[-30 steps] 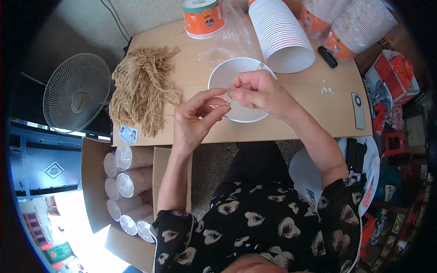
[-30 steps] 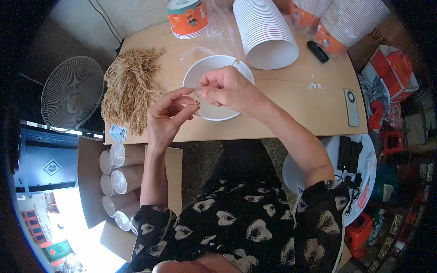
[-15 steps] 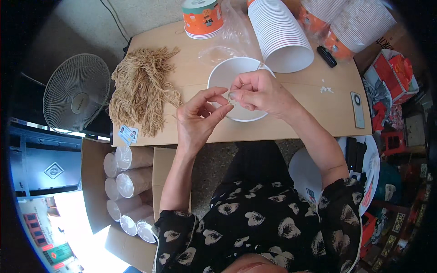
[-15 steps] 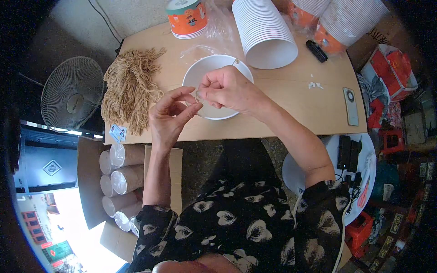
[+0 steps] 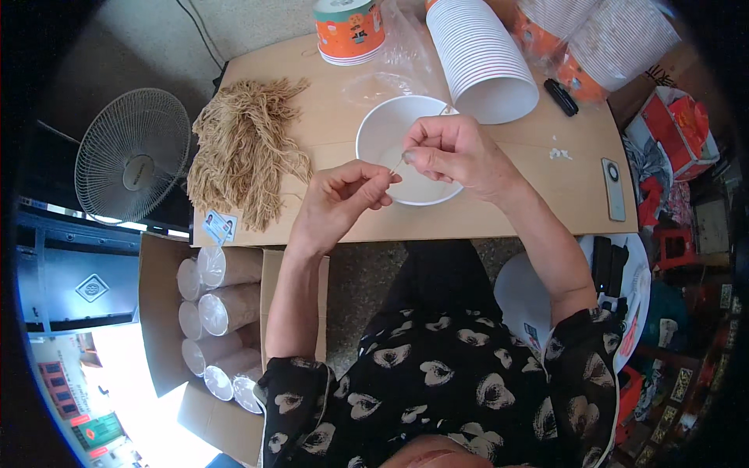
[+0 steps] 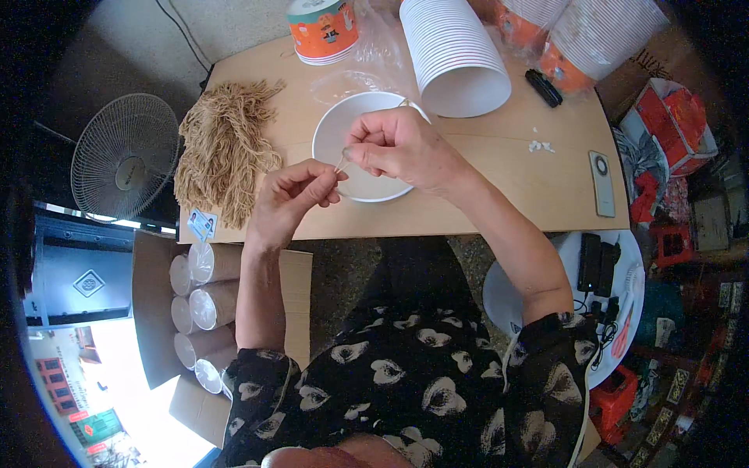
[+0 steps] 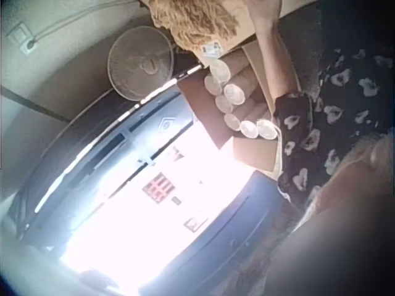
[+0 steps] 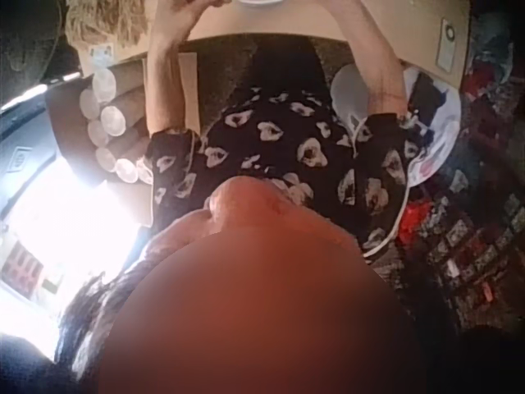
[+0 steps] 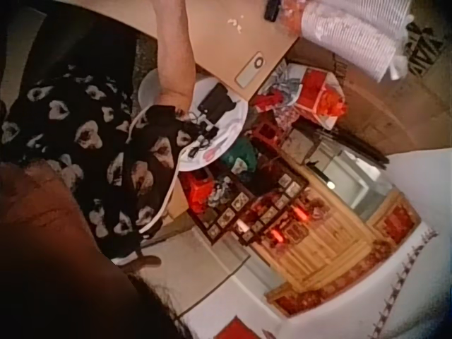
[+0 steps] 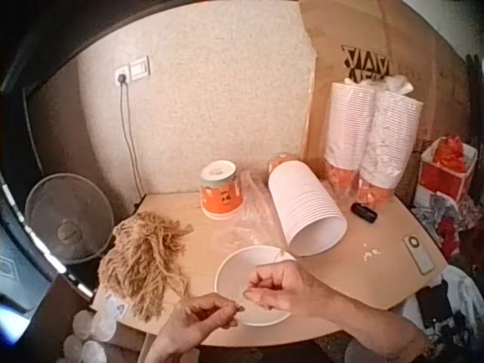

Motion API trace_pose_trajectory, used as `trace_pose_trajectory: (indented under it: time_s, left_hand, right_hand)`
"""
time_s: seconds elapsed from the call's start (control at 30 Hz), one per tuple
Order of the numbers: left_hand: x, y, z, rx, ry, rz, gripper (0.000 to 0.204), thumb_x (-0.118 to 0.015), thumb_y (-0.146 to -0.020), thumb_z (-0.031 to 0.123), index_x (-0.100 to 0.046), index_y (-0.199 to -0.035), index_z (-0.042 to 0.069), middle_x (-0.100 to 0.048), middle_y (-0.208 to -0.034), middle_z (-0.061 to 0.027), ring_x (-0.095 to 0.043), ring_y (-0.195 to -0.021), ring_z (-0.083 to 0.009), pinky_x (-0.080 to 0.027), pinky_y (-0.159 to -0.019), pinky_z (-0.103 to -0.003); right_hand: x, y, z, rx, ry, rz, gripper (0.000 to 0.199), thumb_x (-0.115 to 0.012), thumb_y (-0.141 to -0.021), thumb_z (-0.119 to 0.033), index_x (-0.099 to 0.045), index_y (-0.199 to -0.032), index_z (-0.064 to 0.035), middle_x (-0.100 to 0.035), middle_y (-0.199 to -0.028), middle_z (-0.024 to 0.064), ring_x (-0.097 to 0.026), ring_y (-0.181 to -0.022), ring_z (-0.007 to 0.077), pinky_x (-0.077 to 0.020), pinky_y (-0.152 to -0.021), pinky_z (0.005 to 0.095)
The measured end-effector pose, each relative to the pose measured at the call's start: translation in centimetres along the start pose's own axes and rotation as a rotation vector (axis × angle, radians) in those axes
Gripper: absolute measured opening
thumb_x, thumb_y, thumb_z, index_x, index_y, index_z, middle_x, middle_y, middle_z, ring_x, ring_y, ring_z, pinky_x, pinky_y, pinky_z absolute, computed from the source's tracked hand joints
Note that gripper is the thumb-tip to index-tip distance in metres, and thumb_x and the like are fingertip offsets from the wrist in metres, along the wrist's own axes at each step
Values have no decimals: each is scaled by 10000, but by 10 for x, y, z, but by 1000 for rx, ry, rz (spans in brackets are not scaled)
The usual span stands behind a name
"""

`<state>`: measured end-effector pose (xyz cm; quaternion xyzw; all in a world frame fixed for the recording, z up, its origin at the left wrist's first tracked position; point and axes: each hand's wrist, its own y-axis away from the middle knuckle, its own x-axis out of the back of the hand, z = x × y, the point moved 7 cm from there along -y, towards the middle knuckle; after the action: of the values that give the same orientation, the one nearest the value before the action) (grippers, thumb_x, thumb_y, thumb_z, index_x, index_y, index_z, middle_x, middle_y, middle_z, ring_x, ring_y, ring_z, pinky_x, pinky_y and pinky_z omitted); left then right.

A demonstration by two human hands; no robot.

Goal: Tying thin strings or elastic bands across the diameter of paper bowls as part of a packaging process.

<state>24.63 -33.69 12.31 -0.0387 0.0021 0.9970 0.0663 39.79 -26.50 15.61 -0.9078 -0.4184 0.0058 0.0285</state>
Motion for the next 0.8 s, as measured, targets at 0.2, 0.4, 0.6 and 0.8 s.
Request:
trace_pose_trajectory:
  time_s: [0.2, 0.4, 0.6, 0.8]
  left_hand:
    - [-3, -4, -3, -34, 27, 33, 167, -714, -951, 94, -742, -1092, 9, -742, -984, -51, -676, -795, -91, -541, -725, -225]
    - [-6, -2, 5, -231, -96, 139, 178, -762, -889, 24, -755, -1067, 25, -739, -922, -38, -671, -766, -81, -528, -668, -215]
    - [-7, 2, 7, -292, -156, 272, 195, -772, -877, 22, -746, -1070, 34, -735, -915, -23, -643, -710, -50, -505, -627, -202]
    - [-7, 3, 8, -305, -215, 325, 197, -776, -879, 30, -755, -1075, 32, -734, -876, -6, -633, -692, -43, -496, -615, -193]
  right_hand:
    - [7, 6, -2, 30, 15, 8, 100, -664, -942, -113, -638, -930, -17, -519, -661, -61, -415, -559, 2, -303, -500, 187]
    - [0, 1, 5, -45, -52, 15, 130, -669, -948, -130, -630, -920, -10, -500, -629, -55, -401, -533, 16, -289, -486, 198]
    - [-2, 1, 8, -118, -21, 10, 147, -682, -949, -138, -629, -912, -6, -495, -604, -48, -391, -497, 25, -260, -452, 210]
    - [-6, -1, 12, -170, -10, 0, 140, -688, -952, -138, -635, -915, -14, -512, -603, -39, -405, -490, 26, -256, -440, 208]
